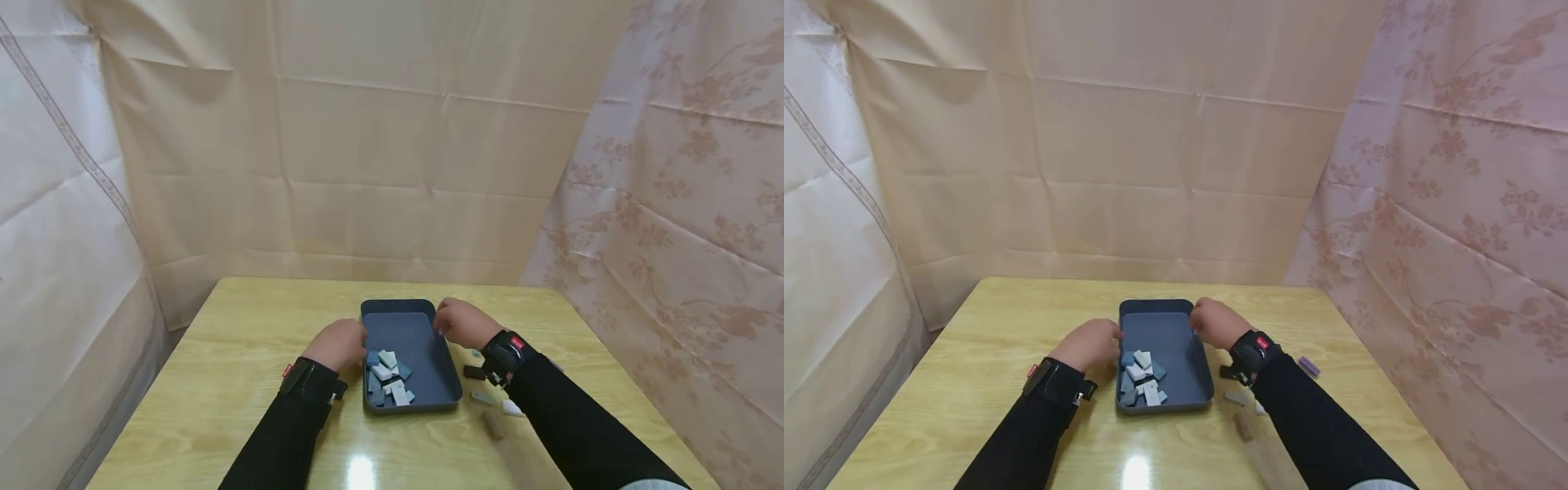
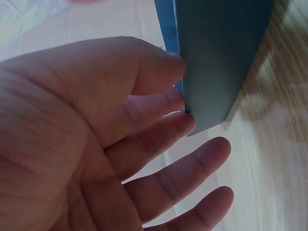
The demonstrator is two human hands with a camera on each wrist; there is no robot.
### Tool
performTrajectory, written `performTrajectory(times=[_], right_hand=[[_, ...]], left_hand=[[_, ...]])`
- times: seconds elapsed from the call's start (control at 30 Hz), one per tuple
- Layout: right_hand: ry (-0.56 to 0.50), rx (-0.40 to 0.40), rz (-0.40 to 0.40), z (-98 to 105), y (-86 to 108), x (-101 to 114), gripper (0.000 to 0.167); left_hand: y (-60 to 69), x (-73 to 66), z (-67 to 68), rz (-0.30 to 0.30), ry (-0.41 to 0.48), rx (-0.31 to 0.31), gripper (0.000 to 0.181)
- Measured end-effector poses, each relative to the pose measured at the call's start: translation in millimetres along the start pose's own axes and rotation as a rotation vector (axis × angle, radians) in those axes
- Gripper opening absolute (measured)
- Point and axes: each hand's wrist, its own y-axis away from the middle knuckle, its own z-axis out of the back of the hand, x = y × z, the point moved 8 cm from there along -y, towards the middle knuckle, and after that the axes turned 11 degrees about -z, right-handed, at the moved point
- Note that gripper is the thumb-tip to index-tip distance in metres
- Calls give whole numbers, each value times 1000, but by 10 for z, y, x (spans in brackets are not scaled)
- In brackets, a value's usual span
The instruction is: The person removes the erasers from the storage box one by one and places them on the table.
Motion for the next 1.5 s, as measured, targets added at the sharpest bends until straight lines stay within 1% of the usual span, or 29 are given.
performTrajectory(times=[0.07,0.17,0.3,0.43,0.6,0.7,0.77,0.83,0.87,0.93,0.97,1.0,1.07,1.13,1.2,1.27,1.33,1.4,1.5], right_hand=[[7,9,-49,0,64,-213,15],[18,27,-78,-109,134,-464,13],[11,47,-67,-313,151,-612,13],[-5,45,-71,-462,121,-626,12],[-10,63,-93,-563,115,-571,15],[23,39,-75,-557,111,-521,19],[53,23,-75,-534,110,-497,17],[63,17,-110,-470,110,-473,12],[67,14,-136,-431,109,-458,13],[66,6,-187,-333,102,-386,22],[57,2,-198,-277,92,-317,26],[44,-3,-193,-223,77,-227,31],[15,2,-140,-152,39,1,36],[-39,35,-48,-118,1,269,40],[-89,84,45,-123,-24,523,42],[-105,134,121,-181,-45,726,42],[-92,173,174,-260,-59,886,43],[-49,190,215,-356,-64,1002,42],[-10,194,242,-455,-54,1100,41]], left_hand=[[4,7,20,3,4,0,10],[18,15,37,7,5,3,12],[27,23,32,13,9,4,13],[22,20,7,25,34,6,16],[5,7,-27,26,45,22,20],[-5,-7,-15,16,41,17,12],[-7,-18,6,9,35,11,7],[-4,-24,20,4,28,9,5],[-6,-28,25,2,26,10,5],[-6,-33,31,-2,19,12,5],[-2,-35,35,-5,18,12,5],[-2,-36,38,-5,17,12,6],[-3,-26,39,2,19,12,6],[-4,-11,37,10,23,14,6],[-13,5,26,20,31,23,7],[-22,10,19,20,29,32,6],[-24,1,15,15,24,42,6],[-21,-11,15,7,17,45,7],[-25,-35,22,-10,2,44,5]])
